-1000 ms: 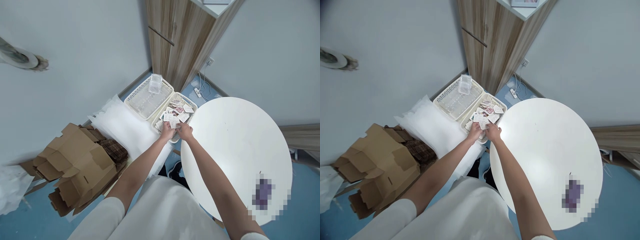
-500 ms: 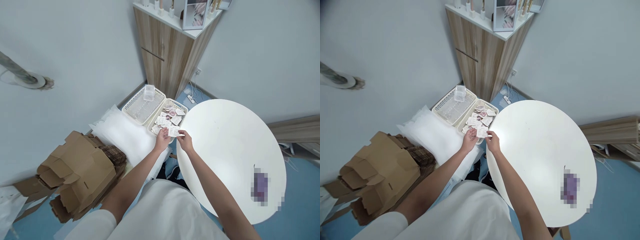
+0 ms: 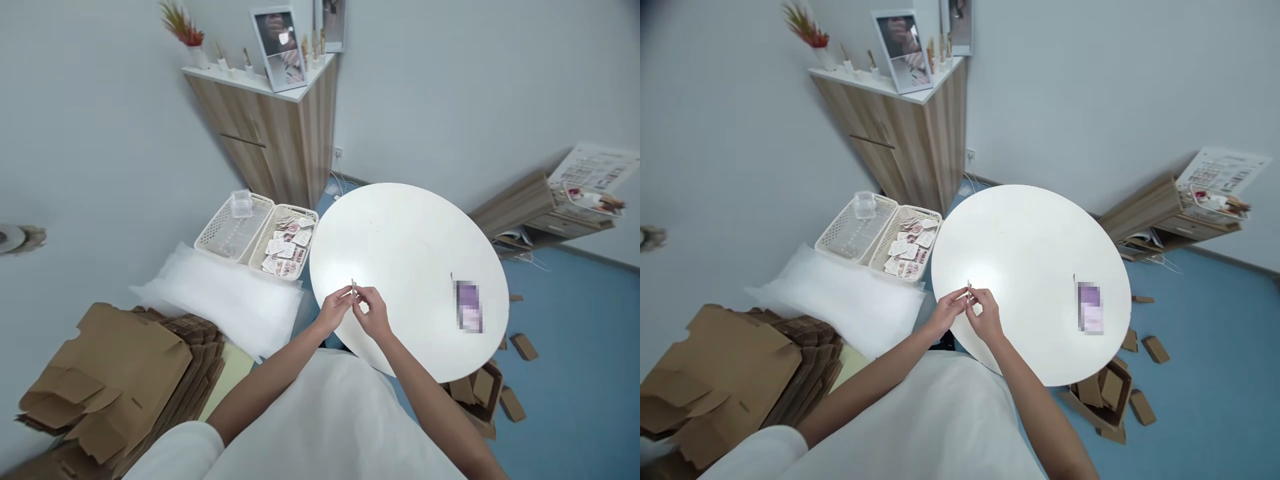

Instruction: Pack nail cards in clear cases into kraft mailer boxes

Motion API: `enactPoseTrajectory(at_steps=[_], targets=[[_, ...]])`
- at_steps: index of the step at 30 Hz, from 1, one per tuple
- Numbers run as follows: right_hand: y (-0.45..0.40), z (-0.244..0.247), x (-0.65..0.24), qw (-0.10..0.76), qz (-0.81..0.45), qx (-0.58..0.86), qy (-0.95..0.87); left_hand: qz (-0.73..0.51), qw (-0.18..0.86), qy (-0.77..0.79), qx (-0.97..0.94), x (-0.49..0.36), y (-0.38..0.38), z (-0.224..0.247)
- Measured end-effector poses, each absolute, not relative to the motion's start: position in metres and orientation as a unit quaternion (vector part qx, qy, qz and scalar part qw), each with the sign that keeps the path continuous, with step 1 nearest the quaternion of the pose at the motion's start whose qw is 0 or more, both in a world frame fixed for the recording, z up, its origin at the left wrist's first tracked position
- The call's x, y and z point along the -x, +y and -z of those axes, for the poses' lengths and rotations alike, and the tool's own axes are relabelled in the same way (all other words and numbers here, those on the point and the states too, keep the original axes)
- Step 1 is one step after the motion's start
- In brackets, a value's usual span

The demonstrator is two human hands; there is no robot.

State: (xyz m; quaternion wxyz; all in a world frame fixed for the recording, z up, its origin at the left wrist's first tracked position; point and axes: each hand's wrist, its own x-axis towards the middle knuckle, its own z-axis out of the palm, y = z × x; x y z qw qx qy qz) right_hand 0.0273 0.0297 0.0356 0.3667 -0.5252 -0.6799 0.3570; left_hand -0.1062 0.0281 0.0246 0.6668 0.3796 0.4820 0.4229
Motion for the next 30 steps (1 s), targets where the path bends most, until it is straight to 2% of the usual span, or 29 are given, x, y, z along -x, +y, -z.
enactPoseTrajectory(at_steps=[9, 14, 16, 21, 30], targets=[[-0.014, -0.032, -0.085, 0.363, -0.276, 0.559, -0.693, -0.365, 0.669, 0.476, -0.439, 0.042, 0.013, -0.032], [-0.017, -0.038, -0.124, 0.406, -0.26, 0.611, -0.628, -0.354, 0.651, 0.519, -0.426, 0.029, 0.014, -0.025], [-0.017, -0.038, -0.141, 0.407, -0.301, 0.619, -0.6, -0.344, 0.652, 0.515, -0.437, 0.026, 0.013, -0.024], [-0.016, -0.03, -0.171, 0.345, -0.466, 0.554, -0.597, -0.33, 0.647, 0.508, -0.464, 0.015, 0.008, -0.027], [-0.023, -0.021, -0.189, 0.346, -0.505, 0.547, -0.571, -0.329, 0.594, 0.515, -0.523, 0.009, -0.001, -0.03]])
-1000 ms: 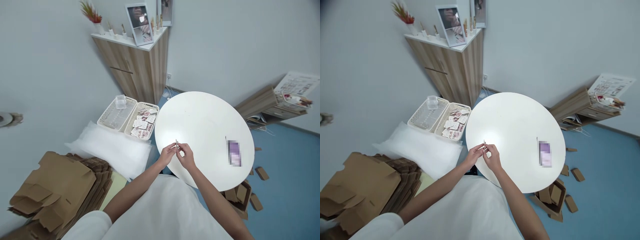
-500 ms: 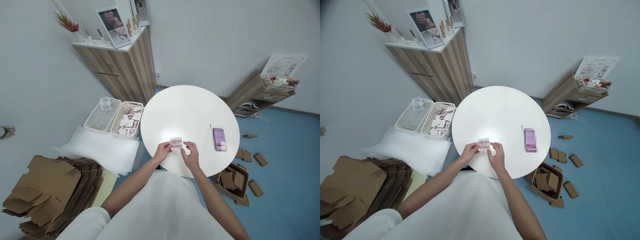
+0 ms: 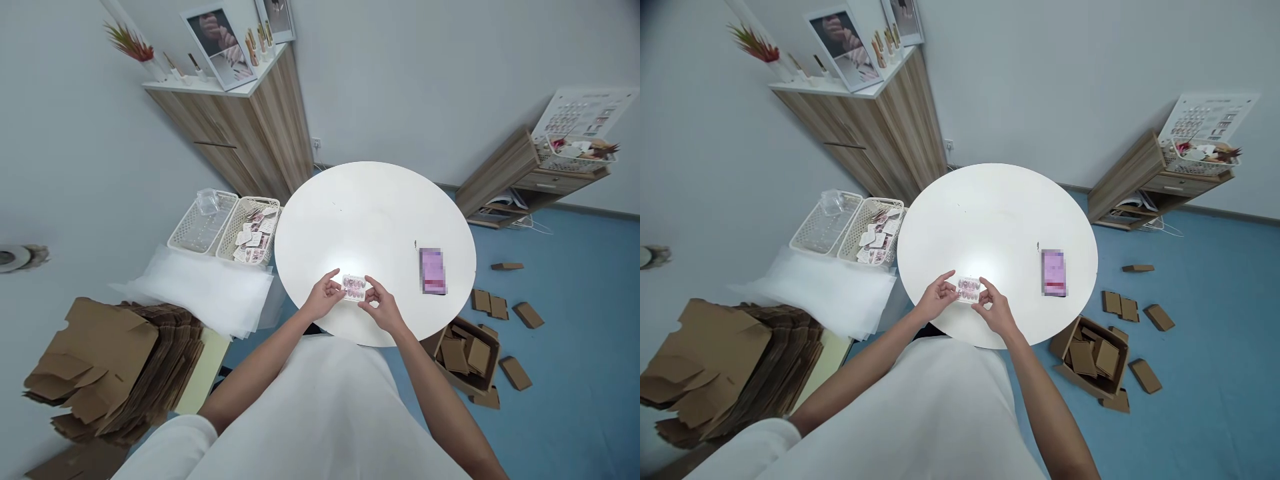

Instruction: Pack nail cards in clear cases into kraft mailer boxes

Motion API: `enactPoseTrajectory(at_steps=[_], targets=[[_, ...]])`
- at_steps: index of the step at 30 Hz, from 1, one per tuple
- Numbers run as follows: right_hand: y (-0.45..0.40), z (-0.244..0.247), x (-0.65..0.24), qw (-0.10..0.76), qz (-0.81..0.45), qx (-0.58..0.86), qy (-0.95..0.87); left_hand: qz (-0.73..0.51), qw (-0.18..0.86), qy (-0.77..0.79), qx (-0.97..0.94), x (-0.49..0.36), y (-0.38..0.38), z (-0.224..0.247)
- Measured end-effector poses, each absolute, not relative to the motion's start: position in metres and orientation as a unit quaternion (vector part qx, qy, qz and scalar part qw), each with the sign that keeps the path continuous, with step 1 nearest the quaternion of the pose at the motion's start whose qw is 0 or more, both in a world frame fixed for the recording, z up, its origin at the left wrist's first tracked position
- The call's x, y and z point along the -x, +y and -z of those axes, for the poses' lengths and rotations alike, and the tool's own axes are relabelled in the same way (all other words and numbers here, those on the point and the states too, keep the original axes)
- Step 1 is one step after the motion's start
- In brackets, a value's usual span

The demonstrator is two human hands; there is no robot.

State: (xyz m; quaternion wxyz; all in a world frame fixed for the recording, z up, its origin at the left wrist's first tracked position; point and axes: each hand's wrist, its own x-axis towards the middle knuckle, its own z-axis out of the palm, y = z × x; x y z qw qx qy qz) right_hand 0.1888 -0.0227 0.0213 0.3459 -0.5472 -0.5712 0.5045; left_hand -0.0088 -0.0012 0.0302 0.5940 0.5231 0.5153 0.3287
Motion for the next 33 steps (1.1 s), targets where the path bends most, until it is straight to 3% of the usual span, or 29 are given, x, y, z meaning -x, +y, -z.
enactPoseTrajectory(at_steps=[14, 33], targets=[[-0.028, -0.001, -0.189, 0.313, -0.52, 0.534, -0.588, -0.262, 0.49, 0.528, -0.642, 0.013, -0.012, -0.013], [0.004, 0.036, -0.08, 0.195, -0.491, 0.526, -0.667, -0.257, 0.348, 0.709, -0.557, 0.085, -0.037, 0.025]])
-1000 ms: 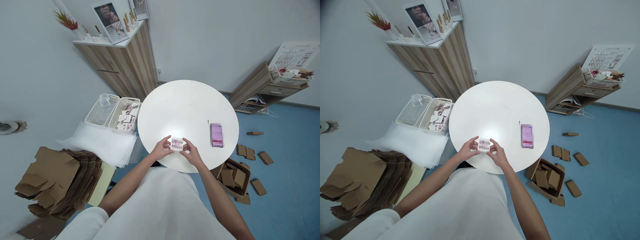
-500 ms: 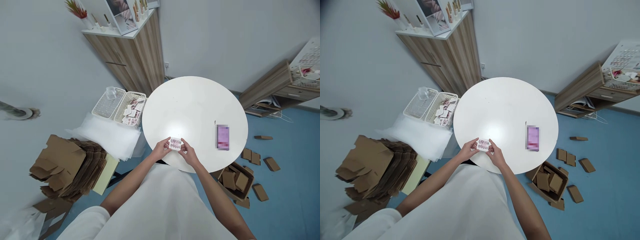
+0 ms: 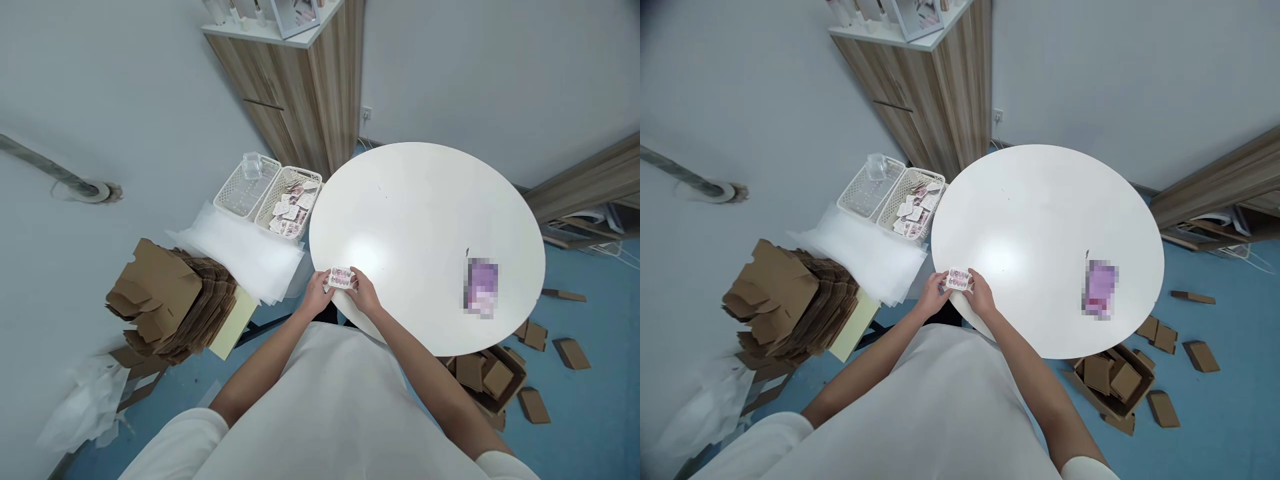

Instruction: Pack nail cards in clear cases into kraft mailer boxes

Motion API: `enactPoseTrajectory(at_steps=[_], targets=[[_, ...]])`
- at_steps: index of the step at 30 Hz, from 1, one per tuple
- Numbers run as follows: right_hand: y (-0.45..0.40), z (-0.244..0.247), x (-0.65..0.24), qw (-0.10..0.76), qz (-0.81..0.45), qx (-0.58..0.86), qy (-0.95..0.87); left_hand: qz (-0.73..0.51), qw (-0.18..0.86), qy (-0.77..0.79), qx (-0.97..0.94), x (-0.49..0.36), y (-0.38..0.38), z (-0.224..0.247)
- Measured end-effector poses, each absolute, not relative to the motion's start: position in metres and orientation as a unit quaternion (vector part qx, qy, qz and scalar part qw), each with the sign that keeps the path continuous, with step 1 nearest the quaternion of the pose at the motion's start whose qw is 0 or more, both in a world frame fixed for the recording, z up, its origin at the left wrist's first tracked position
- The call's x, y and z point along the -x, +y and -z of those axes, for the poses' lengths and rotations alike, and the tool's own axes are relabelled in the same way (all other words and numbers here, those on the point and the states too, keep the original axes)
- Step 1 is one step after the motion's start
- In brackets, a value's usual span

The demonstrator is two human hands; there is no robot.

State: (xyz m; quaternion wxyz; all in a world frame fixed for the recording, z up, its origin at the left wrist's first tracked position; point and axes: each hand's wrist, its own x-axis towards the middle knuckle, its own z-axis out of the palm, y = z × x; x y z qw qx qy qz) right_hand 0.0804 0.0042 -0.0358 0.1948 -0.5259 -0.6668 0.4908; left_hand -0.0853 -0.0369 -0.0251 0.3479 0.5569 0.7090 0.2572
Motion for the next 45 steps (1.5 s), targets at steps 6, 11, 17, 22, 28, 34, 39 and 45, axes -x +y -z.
enactPoseTrajectory(at_steps=[6, 11, 17, 22, 28, 34, 39, 45], targets=[[0.021, 0.05, -0.041, 0.194, -0.484, 0.544, -0.658, -0.252, 0.387, 0.707, -0.535, 0.119, -0.02, 0.043], [0.037, 0.059, -0.014, 0.185, -0.478, 0.581, -0.632, -0.242, 0.408, 0.697, -0.538, 0.146, 0.0, 0.055], [0.055, 0.067, 0.013, 0.163, -0.461, 0.624, -0.609, -0.218, 0.442, 0.678, -0.546, 0.166, 0.022, 0.056], [0.061, 0.071, 0.023, 0.159, -0.43, 0.655, -0.601, -0.21, 0.45, 0.666, -0.557, 0.174, 0.032, 0.055], [0.04, 0.064, 0.027, 0.217, -0.463, 0.684, -0.521, -0.225, 0.479, 0.676, -0.512, 0.176, 0.029, 0.053], [0.026, 0.059, 0.039, 0.263, -0.5, 0.695, -0.445, -0.219, 0.494, 0.662, -0.519, 0.179, 0.03, 0.052], [0.035, 0.057, 0.047, 0.282, -0.503, 0.697, -0.425, -0.205, 0.487, 0.649, -0.547, 0.18, 0.039, 0.052], [0.052, 0.054, 0.052, 0.301, -0.503, 0.691, -0.423, -0.212, 0.492, 0.649, -0.54, 0.181, 0.06, 0.048]])
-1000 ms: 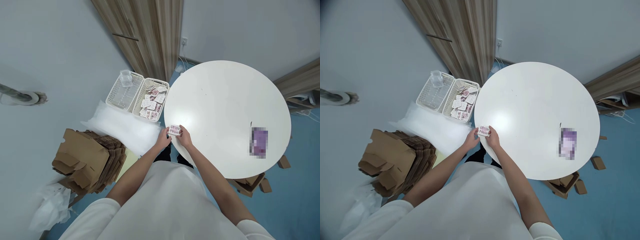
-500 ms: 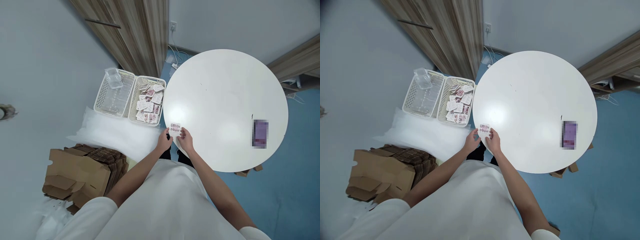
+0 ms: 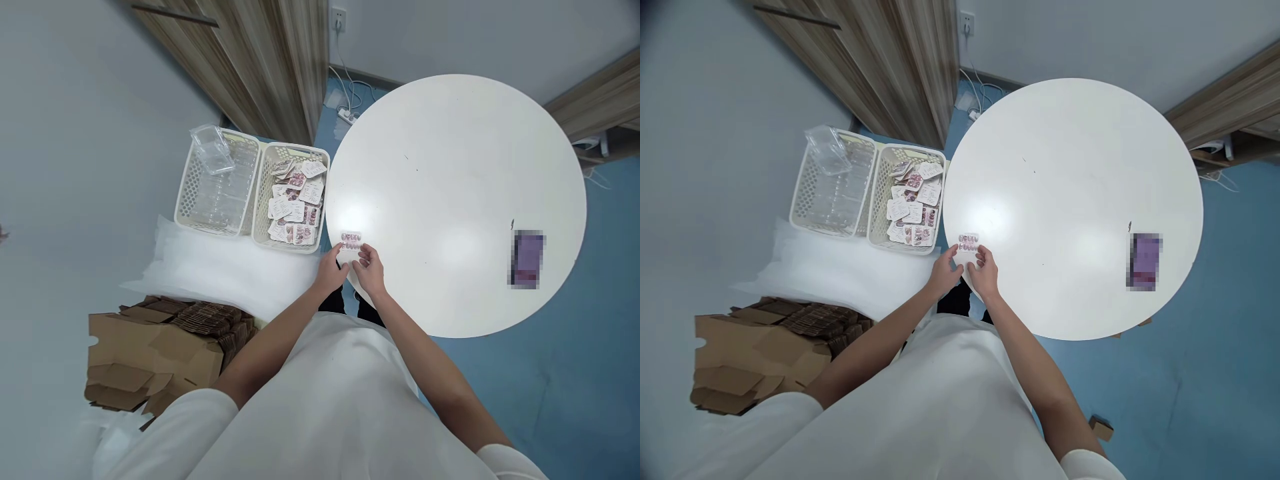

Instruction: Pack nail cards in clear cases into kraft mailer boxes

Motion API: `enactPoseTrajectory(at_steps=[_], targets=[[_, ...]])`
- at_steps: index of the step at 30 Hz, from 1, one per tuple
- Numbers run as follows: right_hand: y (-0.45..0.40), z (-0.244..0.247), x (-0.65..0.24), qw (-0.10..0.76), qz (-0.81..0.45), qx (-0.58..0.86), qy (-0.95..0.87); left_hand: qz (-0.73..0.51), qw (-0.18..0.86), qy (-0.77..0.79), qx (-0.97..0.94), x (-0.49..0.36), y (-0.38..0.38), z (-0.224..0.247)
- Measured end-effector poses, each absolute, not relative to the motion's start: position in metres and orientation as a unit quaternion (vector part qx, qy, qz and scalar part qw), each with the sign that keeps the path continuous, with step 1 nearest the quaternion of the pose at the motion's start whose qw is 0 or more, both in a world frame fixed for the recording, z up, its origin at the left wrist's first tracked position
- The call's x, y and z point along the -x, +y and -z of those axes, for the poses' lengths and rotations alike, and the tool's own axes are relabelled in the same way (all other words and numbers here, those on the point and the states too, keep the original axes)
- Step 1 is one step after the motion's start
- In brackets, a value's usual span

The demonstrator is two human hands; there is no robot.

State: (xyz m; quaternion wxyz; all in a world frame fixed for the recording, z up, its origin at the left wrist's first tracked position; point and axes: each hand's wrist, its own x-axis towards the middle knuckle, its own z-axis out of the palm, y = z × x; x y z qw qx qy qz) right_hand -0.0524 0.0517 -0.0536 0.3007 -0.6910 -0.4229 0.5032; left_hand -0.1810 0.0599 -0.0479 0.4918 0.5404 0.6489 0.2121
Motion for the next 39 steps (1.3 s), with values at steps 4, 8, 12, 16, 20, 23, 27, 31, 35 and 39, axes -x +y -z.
enactPoseTrajectory(at_steps=[4, 8, 12, 16, 20, 23, 27, 31, 35, 39], targets=[[0.06, 0.052, 0.054, 0.299, -0.51, 0.679, -0.435, -0.215, 0.496, 0.642, -0.544, 0.182, 0.073, 0.051], [0.064, 0.051, 0.053, 0.307, -0.523, 0.668, -0.432, -0.215, 0.497, 0.637, -0.549, 0.183, 0.079, 0.054], [0.063, 0.053, 0.052, 0.313, -0.528, 0.664, -0.428, -0.21, 0.492, 0.639, -0.552, 0.183, 0.079, 0.054], [0.061, 0.055, 0.051, 0.313, -0.525, 0.658, -0.439, -0.213, 0.487, 0.639, -0.556, 0.183, 0.076, 0.054], [0.062, 0.056, 0.049, 0.316, -0.528, 0.653, -0.442, -0.22, 0.481, 0.638, -0.559, 0.181, 0.075, 0.055], [0.061, 0.054, 0.045, 0.304, -0.532, 0.65, -0.451, -0.225, 0.47, 0.647, -0.557, 0.179, 0.073, 0.056], [0.053, 0.049, 0.032, 0.276, -0.545, 0.643, -0.462, -0.226, 0.455, 0.66, -0.553, 0.178, 0.061, 0.052], [0.034, 0.043, 0.009, 0.22, -0.561, 0.635, -0.484, -0.217, 0.439, 0.679, -0.547, 0.178, 0.038, 0.045], [0.013, 0.036, -0.017, 0.168, -0.589, 0.606, -0.508, -0.202, 0.437, 0.683, -0.549, 0.177, 0.005, 0.042], [-0.002, 0.027, -0.036, 0.128, -0.596, 0.581, -0.539, -0.167, 0.432, 0.694, -0.551, 0.173, -0.026, 0.041]])
